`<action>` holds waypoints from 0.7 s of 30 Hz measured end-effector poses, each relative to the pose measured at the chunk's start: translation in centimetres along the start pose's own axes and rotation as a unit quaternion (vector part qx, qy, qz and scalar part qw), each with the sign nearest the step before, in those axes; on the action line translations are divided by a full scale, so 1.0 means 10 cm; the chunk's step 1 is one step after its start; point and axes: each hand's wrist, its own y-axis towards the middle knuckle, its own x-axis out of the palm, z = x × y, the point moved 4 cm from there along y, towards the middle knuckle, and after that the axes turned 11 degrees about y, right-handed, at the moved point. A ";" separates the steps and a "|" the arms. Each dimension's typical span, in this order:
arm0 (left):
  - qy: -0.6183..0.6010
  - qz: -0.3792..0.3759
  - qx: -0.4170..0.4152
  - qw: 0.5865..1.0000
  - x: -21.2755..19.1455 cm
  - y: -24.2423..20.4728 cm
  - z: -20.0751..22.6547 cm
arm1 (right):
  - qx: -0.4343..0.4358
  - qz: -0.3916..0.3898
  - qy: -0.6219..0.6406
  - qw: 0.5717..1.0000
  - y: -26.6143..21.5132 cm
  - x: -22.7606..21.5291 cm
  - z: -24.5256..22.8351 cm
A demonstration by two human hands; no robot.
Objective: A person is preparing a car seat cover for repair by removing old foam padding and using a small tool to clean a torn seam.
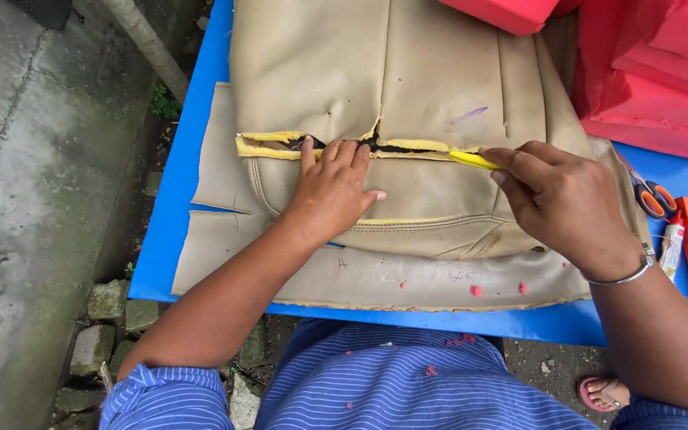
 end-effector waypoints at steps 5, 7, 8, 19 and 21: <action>-0.022 0.037 -0.017 0.999 -0.10 0.03 -0.06 | -0.024 -0.012 0.023 0.999 0.32 0.23 -0.27; -0.041 0.081 -0.022 0.996 -0.40 -0.03 0.00 | -0.035 -0.012 0.033 0.999 0.40 0.29 -0.33; 0.014 0.170 -0.014 0.985 -0.68 -0.10 0.09 | -0.027 -0.011 0.046 0.999 0.43 0.31 -0.34; -0.144 0.214 0.054 0.965 -0.71 -0.55 0.04 | -0.033 -0.033 0.169 0.984 0.98 0.62 -0.70; -0.160 0.113 0.009 0.981 -0.78 -0.49 -0.13 | -0.061 -0.058 0.197 0.977 1.17 0.68 -0.81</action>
